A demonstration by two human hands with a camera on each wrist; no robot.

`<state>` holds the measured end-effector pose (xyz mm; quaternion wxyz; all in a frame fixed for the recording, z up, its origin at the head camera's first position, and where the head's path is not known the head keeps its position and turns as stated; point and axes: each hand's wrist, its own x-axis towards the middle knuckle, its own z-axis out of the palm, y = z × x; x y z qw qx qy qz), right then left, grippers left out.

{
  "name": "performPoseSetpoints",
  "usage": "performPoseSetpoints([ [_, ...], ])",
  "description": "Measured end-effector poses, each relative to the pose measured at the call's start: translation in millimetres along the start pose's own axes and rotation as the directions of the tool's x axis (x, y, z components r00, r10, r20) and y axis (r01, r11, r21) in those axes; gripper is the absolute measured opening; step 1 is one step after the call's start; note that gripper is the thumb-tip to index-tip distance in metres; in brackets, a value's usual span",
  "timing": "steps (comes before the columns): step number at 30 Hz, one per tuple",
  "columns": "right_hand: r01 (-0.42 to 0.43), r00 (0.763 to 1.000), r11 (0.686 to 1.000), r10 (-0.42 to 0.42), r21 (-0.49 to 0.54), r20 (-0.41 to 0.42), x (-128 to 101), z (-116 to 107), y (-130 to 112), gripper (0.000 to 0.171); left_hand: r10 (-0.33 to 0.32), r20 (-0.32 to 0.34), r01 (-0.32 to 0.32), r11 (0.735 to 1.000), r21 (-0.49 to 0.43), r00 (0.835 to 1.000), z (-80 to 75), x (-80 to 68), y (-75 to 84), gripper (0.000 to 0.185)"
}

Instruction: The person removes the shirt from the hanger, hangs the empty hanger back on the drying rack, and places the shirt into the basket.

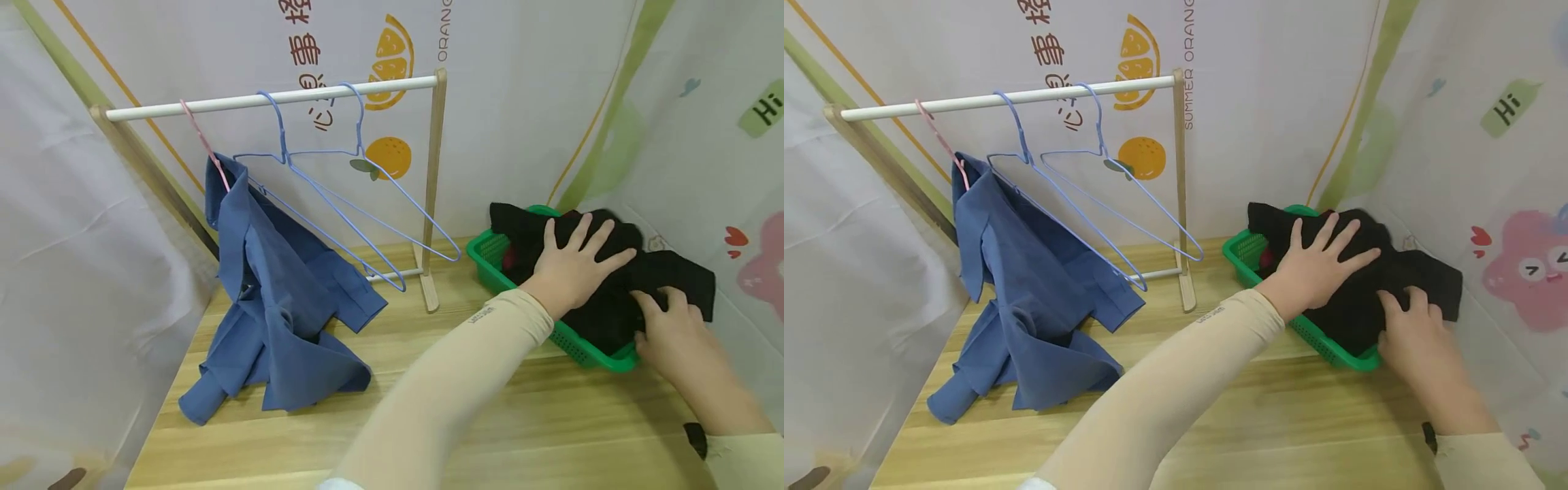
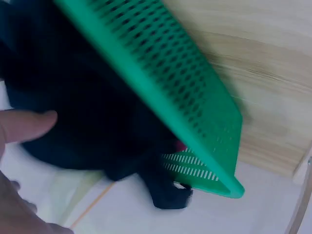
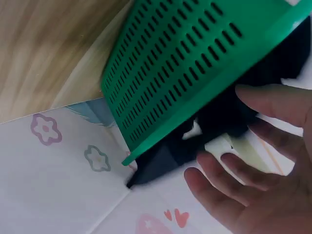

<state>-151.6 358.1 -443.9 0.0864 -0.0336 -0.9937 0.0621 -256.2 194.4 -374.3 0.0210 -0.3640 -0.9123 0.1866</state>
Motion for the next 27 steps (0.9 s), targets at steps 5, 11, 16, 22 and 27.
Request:
performPoseSetpoints([
  [5, 0.034, 0.998, 0.999, -0.032, -0.033, 0.048, -3, -3, -5, 0.057, 0.004, 0.113, -0.001, 0.999, -0.033, 0.994, 12.8, -7.8, 4.1, 0.073],
  [11, 0.043, 0.991, 0.999, -0.041, -0.014, 0.125, -3, -11, -23, 0.053, 0.046, 0.181, -0.02, 0.99, -0.139, 0.982, 26.1, -18.4, -8.3, 0.068],
  [16, 0.073, 0.986, 0.997, -0.074, 0.006, 0.149, -1, -15, -38, 0.051, 0.057, 0.174, -0.016, 0.973, -0.228, 0.983, 30.0, -35.1, -21.9, 0.062],
  [22, 0.134, 0.987, 0.987, -0.141, 0.088, 0.08, -10, -19, -70, 0.048, 0.068, 0.15, 0.011, 0.882, -0.471, 0.986, 35.8, -78.2, -41.1, 0.056],
  [27, 0.182, 0.983, 0.965, -0.185, 0.189, -0.002, -25, -20, -107, 0.045, 0.053, 0.049, -0.014, 0.806, -0.592, 0.997, 46.3, -127.9, -48.1, 0.055],
])
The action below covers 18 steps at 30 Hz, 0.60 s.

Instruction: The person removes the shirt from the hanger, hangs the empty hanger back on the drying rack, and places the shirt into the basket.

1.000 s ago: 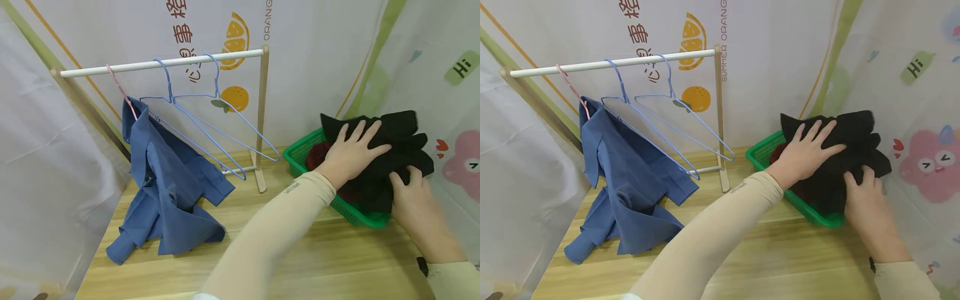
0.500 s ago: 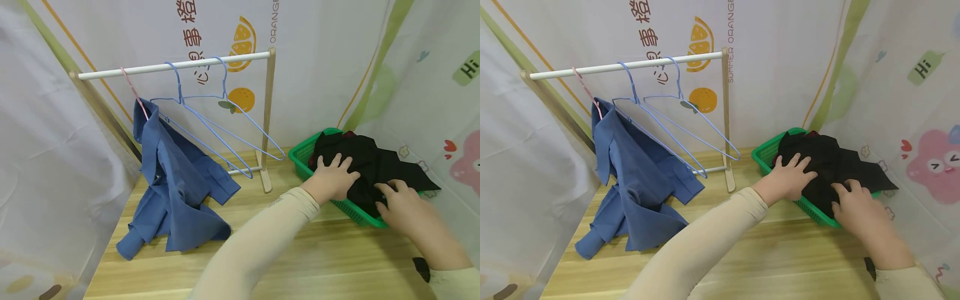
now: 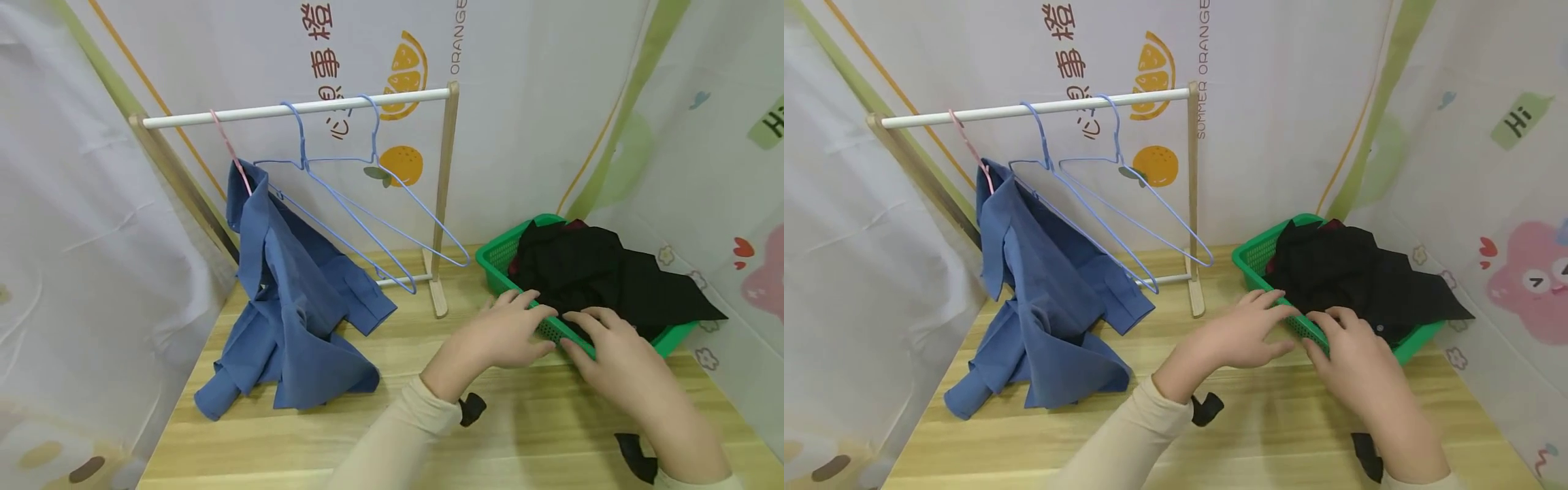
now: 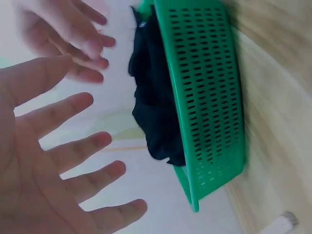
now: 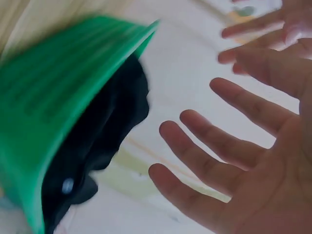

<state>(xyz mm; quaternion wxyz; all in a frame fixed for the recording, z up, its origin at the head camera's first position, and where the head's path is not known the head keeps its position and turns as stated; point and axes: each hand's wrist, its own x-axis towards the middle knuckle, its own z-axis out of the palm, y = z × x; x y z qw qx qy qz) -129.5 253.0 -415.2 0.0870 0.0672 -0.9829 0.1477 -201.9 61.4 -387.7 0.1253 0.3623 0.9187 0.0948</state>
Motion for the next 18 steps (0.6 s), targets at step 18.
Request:
performPoseSetpoints([
  [18, -0.096, 0.994, 0.936, 0.073, 0.339, 0.081, -24, 57, -95, 0.042, -0.072, -0.257, 0.042, 0.992, -0.122, 0.964, 58.5, -111.0, -19.2, 0.044],
])
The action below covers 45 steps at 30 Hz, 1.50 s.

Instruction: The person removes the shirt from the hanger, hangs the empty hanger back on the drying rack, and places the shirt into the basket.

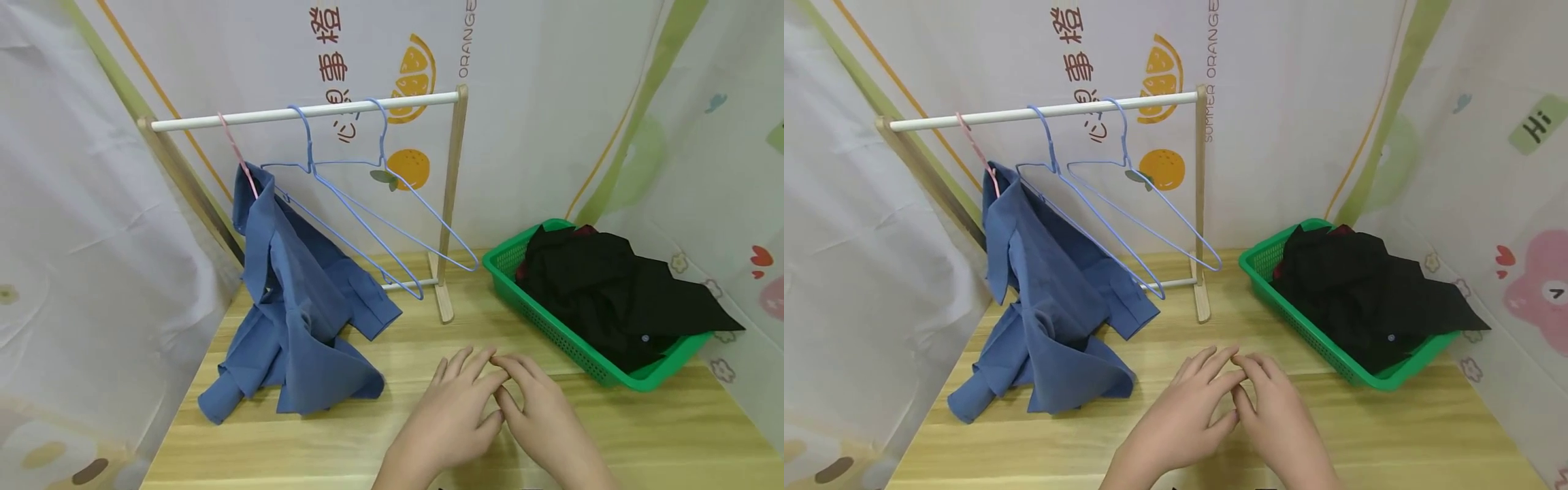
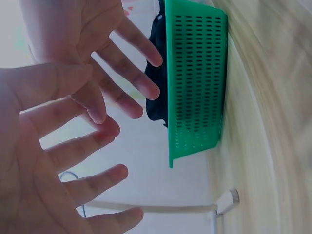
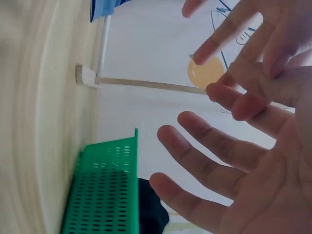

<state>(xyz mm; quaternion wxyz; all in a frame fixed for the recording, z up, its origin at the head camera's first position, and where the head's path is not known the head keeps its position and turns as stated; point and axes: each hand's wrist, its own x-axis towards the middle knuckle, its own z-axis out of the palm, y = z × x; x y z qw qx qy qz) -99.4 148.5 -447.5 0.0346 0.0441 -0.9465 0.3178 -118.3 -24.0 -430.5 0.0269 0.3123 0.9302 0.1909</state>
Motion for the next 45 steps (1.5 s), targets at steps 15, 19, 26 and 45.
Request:
performPoseSetpoints([
  [15, 0.085, 0.995, 0.996, -0.086, -0.035, -0.043, -6, 18, -7, 0.039, 0.011, -0.075, -0.022, 0.989, -0.143, 0.997, -1.6, -26.7, -27.2, 0.047],
  [19, 0.161, 0.986, 0.982, -0.165, -0.101, -0.029, -5, 20, -16, 0.039, 0.013, -0.076, -0.025, 0.988, -0.155, 0.997, -12.0, -36.3, -30.9, 0.048],
  [26, 0.194, 0.98, 0.972, -0.199, -0.136, -0.026, -6, 19, -27, 0.04, 0.03, -0.058, -0.042, 0.972, -0.231, 0.998, -31.3, -53.8, -34.2, 0.049],
  [45, 0.358, 0.925, 0.894, -0.379, -0.268, -0.028, 13, -20, -66, 0.041, 0.195, -0.57, -0.249, 0.968, -0.017, 0.798, -160.4, -73.4, -78.4, 0.037],
])
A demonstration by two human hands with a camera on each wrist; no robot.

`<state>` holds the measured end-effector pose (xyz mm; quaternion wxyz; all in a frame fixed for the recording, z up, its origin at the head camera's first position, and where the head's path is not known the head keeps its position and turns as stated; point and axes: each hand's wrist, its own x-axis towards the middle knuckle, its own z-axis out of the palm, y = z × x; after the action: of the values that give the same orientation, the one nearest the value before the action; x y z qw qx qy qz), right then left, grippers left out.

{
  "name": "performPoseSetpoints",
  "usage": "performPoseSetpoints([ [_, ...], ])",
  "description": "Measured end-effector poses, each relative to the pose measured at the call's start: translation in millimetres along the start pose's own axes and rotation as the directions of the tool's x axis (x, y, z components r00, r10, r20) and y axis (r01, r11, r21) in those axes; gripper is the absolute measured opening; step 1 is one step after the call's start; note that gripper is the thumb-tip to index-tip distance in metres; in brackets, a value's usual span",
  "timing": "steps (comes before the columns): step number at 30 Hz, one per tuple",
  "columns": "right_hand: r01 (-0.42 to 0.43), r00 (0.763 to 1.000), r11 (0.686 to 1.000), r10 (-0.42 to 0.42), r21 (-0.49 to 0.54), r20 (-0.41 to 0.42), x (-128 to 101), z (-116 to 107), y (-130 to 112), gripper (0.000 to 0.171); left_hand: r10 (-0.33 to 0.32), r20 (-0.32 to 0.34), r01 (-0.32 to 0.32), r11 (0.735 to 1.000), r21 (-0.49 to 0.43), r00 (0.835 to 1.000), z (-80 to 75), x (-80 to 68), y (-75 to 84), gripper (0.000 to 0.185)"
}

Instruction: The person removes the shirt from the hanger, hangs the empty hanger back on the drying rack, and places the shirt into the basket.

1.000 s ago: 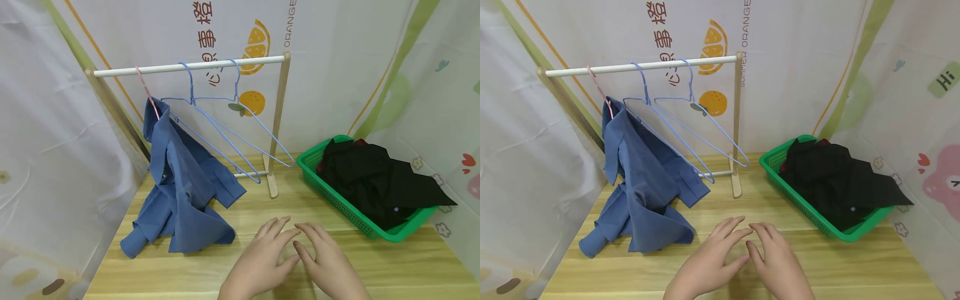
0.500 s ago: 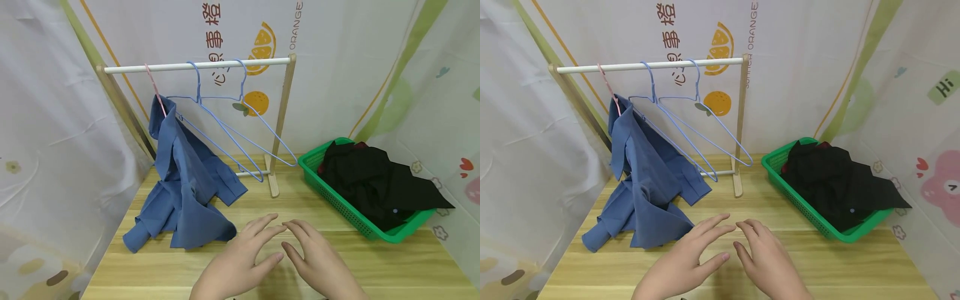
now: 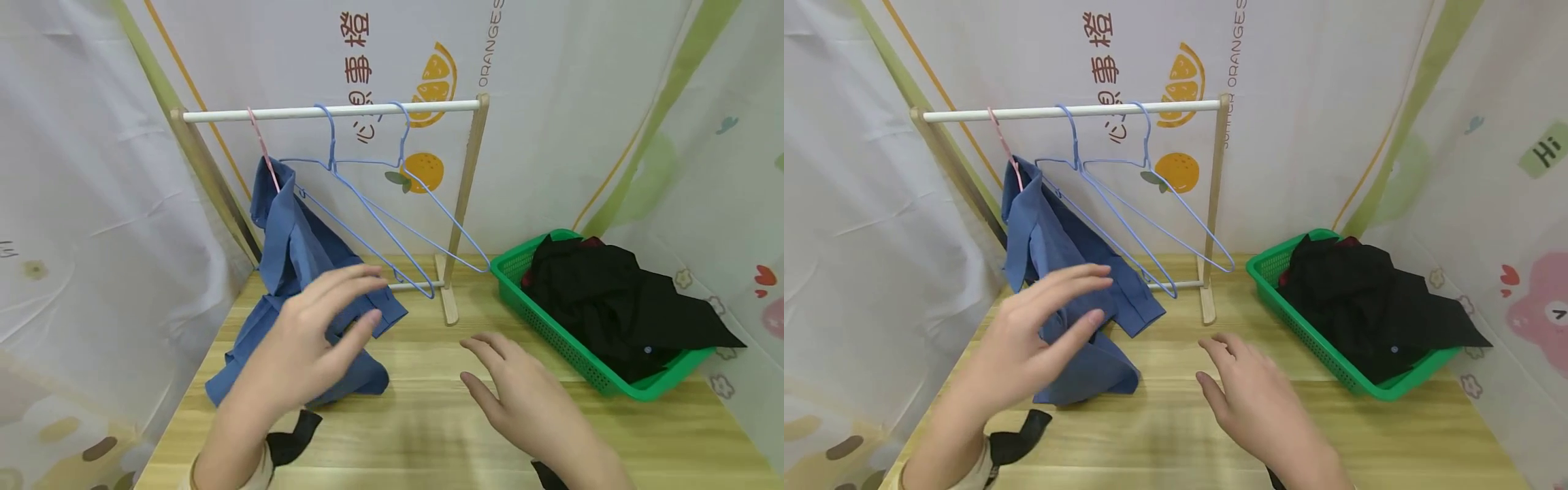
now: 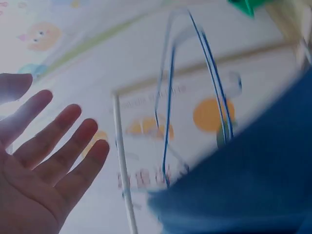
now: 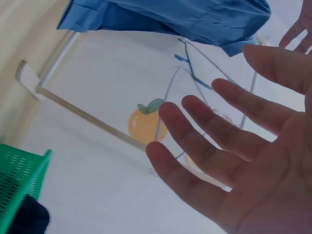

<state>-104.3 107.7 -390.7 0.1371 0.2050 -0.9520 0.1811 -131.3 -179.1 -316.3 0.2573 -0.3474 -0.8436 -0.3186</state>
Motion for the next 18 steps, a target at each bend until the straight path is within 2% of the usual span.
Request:
performPoseSetpoints([
  [4, 0.019, 1.0, 1.0, -0.019, -0.01, 0.025, 11, -9, -8, 0.042, 0.012, -0.065, -0.004, 0.992, 0.122, 0.998, -23.8, 17.5, -14.3, 0.036],
  [8, 0.063, 0.998, 0.998, -0.062, -0.025, 0.033, 24, -14, -17, 0.041, -0.004, -0.103, 0.029, 0.97, 0.243, 0.995, -46.5, 37.3, -25.8, 0.034],
  [14, 0.152, 0.988, 0.987, -0.152, -0.051, 0.011, 44, -23, -28, 0.037, -0.057, -0.178, 0.117, 0.931, 0.347, 0.982, -79.1, 70.9, -58.4, 0.033],
  [18, 0.196, 0.981, 0.979, -0.196, -0.06, 0.015, 56, -29, -34, 0.038, -0.13, -0.213, 0.211, 0.883, 0.418, 0.968, -103.1, 85.6, -81.0, 0.038],
])
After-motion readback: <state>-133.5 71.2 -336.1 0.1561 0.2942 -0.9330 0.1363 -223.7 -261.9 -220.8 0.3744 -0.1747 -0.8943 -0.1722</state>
